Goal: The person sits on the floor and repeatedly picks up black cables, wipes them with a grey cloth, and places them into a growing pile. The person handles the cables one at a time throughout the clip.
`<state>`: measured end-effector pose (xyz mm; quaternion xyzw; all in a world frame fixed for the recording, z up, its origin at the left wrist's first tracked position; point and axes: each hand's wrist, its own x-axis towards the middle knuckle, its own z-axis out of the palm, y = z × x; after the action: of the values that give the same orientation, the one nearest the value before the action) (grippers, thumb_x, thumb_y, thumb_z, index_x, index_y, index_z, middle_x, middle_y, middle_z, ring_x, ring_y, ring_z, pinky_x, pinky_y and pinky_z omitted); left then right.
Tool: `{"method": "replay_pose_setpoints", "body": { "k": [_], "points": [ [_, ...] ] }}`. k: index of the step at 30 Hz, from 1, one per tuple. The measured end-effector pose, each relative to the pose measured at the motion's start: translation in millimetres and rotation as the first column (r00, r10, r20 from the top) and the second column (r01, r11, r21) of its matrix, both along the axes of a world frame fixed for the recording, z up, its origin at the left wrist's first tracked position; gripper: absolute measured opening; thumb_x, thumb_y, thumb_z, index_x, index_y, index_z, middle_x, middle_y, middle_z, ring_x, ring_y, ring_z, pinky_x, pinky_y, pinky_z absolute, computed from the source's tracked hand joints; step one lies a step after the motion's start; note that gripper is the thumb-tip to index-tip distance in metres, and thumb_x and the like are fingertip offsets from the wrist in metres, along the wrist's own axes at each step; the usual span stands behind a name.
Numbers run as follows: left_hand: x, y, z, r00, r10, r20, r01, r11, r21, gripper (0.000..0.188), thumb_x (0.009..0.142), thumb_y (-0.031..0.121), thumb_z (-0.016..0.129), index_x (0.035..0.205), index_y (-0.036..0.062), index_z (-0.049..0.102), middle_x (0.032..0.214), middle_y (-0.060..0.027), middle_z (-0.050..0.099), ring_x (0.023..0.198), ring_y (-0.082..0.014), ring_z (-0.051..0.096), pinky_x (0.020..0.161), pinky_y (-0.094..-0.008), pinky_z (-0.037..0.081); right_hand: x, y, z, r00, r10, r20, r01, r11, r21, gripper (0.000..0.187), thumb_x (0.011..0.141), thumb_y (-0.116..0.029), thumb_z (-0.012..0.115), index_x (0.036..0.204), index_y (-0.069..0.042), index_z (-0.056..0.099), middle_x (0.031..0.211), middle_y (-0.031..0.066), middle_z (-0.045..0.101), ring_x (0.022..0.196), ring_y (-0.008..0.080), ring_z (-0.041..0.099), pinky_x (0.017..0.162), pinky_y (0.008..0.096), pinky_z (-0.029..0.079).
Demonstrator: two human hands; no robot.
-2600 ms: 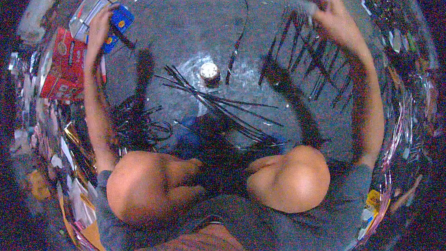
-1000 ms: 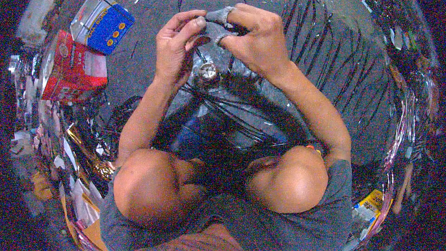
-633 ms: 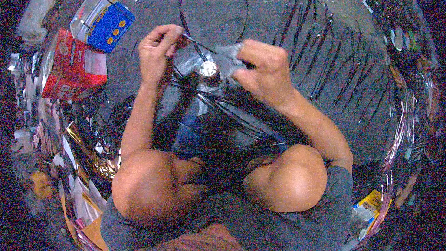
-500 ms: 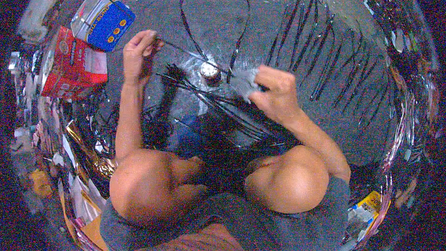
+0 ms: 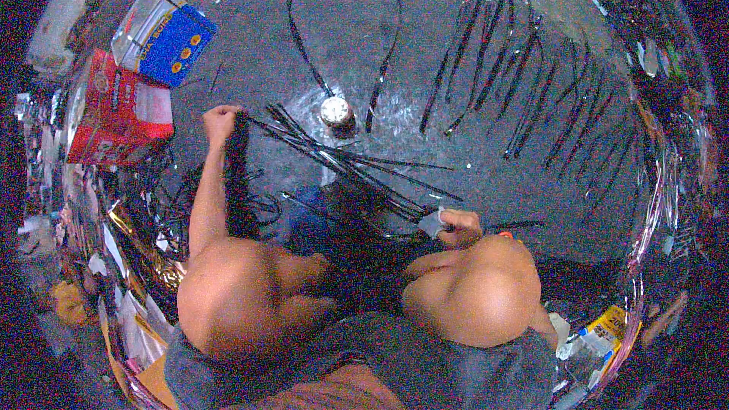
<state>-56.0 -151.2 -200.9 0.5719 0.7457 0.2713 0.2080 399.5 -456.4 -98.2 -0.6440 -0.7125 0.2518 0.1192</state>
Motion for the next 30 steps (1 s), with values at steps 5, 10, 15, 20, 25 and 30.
{"method": "replay_pose_setpoints", "body": {
  "k": [5,10,15,20,25,30],
  "points": [
    [118,-18,30,0.785,-0.417,-0.457,0.567,0.782,0.26,0.042,0.071,0.004,0.061,0.113,0.0081,0.06,0.115,-0.013,0.059,0.109,-0.0333,0.054,0.088,-0.0426,0.048,-5,0,-9,0.991,-0.003,0.133,0.01,0.999,-0.047,0.024,0.072,-0.013,0.067,0.094,-0.004,0.064,0.083,0.013,0.06,0.071,0.0323,0.06,0.062,0.0414,0.048],
    [185,-2,5,0.236,-0.723,-0.65,0.967,0.242,0.082,0.034,0.075,0.017,0.06,0.109,0.0115,0.061,0.109,-0.0055,0.061,0.106,-0.0238,0.055,0.088,-0.0356,0.045,-5,10,-9,0.978,0.024,0.206,-0.009,0.997,-0.074,0.027,0.072,-0.011,0.067,0.098,-0.004,0.062,0.087,0.0141,0.059,0.075,0.0349,0.061,0.064,0.043,0.048],
    [185,8,-11,0.03,-0.771,-0.636,0.954,0.212,-0.212,0.03,0.079,0.023,0.06,0.107,0.0122,0.061,0.104,-0.0077,0.06,0.105,-0.0254,0.056,0.088,-0.038,0.047,2,31,-10,0.996,0.078,0.045,-0.073,0.993,-0.094,0.034,0.072,-0.006,0.064,0.104,-0.003,0.054,0.098,0.017,0.053,0.089,0.0428,0.057,0.073,0.0503,0.047],
    [192,14,-5,-0.035,-0.73,-0.683,0.954,0.179,-0.24,0.024,0.079,0.021,0.061,0.1,0.0099,0.06,0.101,-0.0091,0.06,0.102,-0.0261,0.057,0.078,-0.0376,0.051,13,61,-4,0.997,0.077,0.02,-0.075,0.996,-0.056,0.042,0.073,-0.008,0.066,0.114,-0.003,0.055,0.117,0.0216,0.055,0.099,0.0437,0.057,0.085,0.0486,0.049],
    [189,16,25,0.387,-0.628,-0.675,0.911,0.373,0.176,0.013,0.078,0.011,0.061,0.089,0.0054,0.063,0.092,-0.0102,0.06,0.082,-0.026,0.063,0.065,-0.0391,0.053,5,106,12,0.989,0.136,-0.06,-0.129,0.986,0.11,0.037,0.073,-0.006,0.064,0.108,-0.002,0.056,0.105,0.0188,0.057,0.096,0.0405,0.059,0.082,0.045,0.05],
    [222,8,127,0.661,-0.702,-0.267,0.699,0.445,0.559,0.015,0.075,0.004,0.063,0.089,0.003,0.067,0.08,-0.0104,0.06,0.073,-0.0252,0.064,0.062,-0.0347,0.053,5,165,19,0.972,0.051,-0.231,0.026,0.948,0.317,0.038,0.074,-0.002,0.062,0.111,-0.001,0.06,0.095,0.0126,0.061,0.09,0.0237,0.061,0.077,0.0333,0.048]
  ]
}}
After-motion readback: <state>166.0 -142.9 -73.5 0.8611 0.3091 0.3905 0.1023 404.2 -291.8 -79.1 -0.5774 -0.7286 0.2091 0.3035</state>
